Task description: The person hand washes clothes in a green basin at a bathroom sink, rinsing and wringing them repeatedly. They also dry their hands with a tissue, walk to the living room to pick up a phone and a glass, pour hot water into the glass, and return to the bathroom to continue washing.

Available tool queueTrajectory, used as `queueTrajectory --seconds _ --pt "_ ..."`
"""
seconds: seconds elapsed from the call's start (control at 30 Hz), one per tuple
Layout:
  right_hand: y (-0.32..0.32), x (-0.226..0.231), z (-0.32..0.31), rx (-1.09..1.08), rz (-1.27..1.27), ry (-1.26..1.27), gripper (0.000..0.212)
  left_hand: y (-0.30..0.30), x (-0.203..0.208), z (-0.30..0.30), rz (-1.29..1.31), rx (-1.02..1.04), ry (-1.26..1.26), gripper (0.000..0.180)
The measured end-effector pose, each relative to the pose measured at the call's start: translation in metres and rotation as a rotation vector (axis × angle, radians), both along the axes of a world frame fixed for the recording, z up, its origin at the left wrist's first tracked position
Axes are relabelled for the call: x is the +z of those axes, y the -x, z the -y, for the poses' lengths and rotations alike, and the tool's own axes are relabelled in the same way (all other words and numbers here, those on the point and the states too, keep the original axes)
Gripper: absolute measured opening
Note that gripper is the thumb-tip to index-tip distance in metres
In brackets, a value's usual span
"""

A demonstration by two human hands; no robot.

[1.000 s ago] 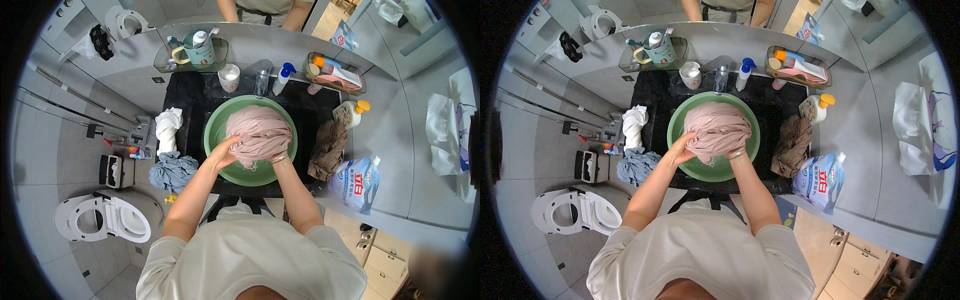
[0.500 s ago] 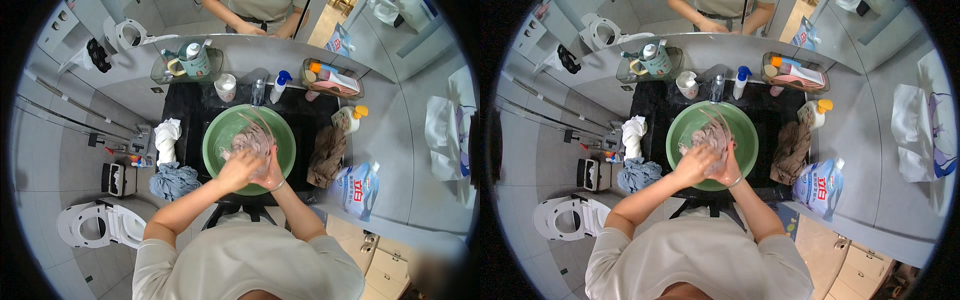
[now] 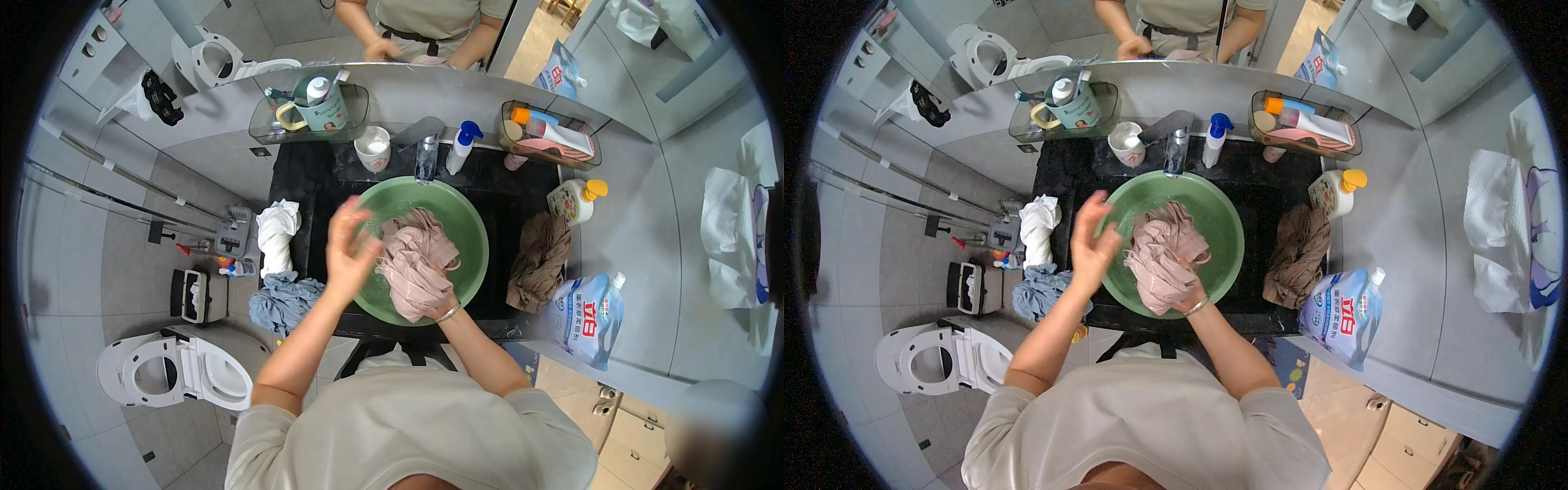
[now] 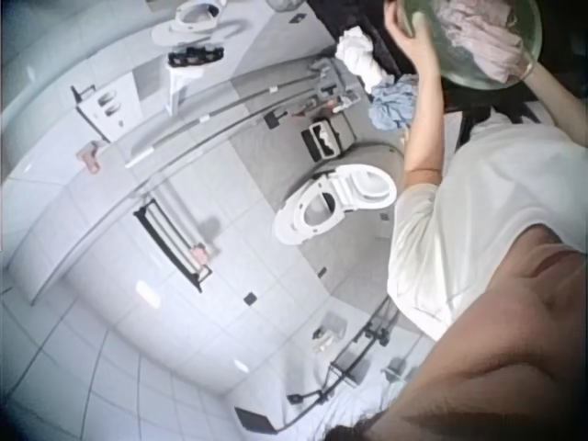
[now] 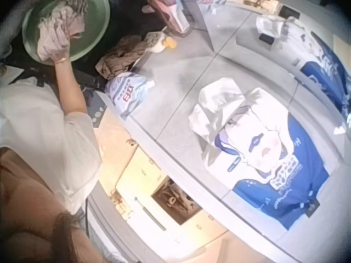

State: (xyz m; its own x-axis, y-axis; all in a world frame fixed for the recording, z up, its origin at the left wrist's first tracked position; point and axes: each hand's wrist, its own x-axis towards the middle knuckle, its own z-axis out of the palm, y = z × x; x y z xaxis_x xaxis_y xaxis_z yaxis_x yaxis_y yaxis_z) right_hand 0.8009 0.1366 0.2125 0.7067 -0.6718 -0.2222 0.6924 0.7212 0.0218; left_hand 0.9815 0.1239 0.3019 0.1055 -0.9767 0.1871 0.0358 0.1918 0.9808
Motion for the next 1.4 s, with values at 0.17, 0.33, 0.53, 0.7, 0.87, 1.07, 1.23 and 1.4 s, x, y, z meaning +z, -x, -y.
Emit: queueTrajectory --seconds 0.17,0.33,0.53,0.7,0.87,1.07,1.23,1.4 --pt "-0.003 -0.011 -0.002 -0.009 -0.802 1.056 0.045 -0.005 -0.107 -0.008 -0.928 -0.259 -0.716 0.089" --pt "-0.005 0.012 -0.016 0.064 -0.205 0.238 0.044 0.0 -0.086 0.025 -1.262 -0.531 -0.592 0.086" --pt "0.001 -0.001 0.009 0.404 -0.505 0.141 0.049 0.006 -0.08 0.047 -0.871 -0.205 -0.753 0.064" --pt "-0.008 -0.014 0.017 0.391 -1.039 0.315 0.053 0.017 -0.131 0.065 -0.046 0.203 -0.522 0.039" --pt "-0.01 -0.006 0.017 0.05 -1.159 0.523 0.064 0.025 -0.161 0.072 -0.14 0.336 -0.284 0.045" --pt "-0.017 0.016 -0.007 -0.319 -1.334 0.959 0.112 0.02 -0.161 0.065 0.038 0.418 -0.377 0.052" --pt "-0.024 0.006 -0.011 -0.183 -1.515 1.013 0.125 0.037 -0.102 0.062 0.727 0.147 -0.549 0.058" --pt "0.013 -0.001 0.01 -0.003 -0.656 0.164 0.044 0.016 -0.063 0.062 0.469 -0.108 -0.411 0.061"
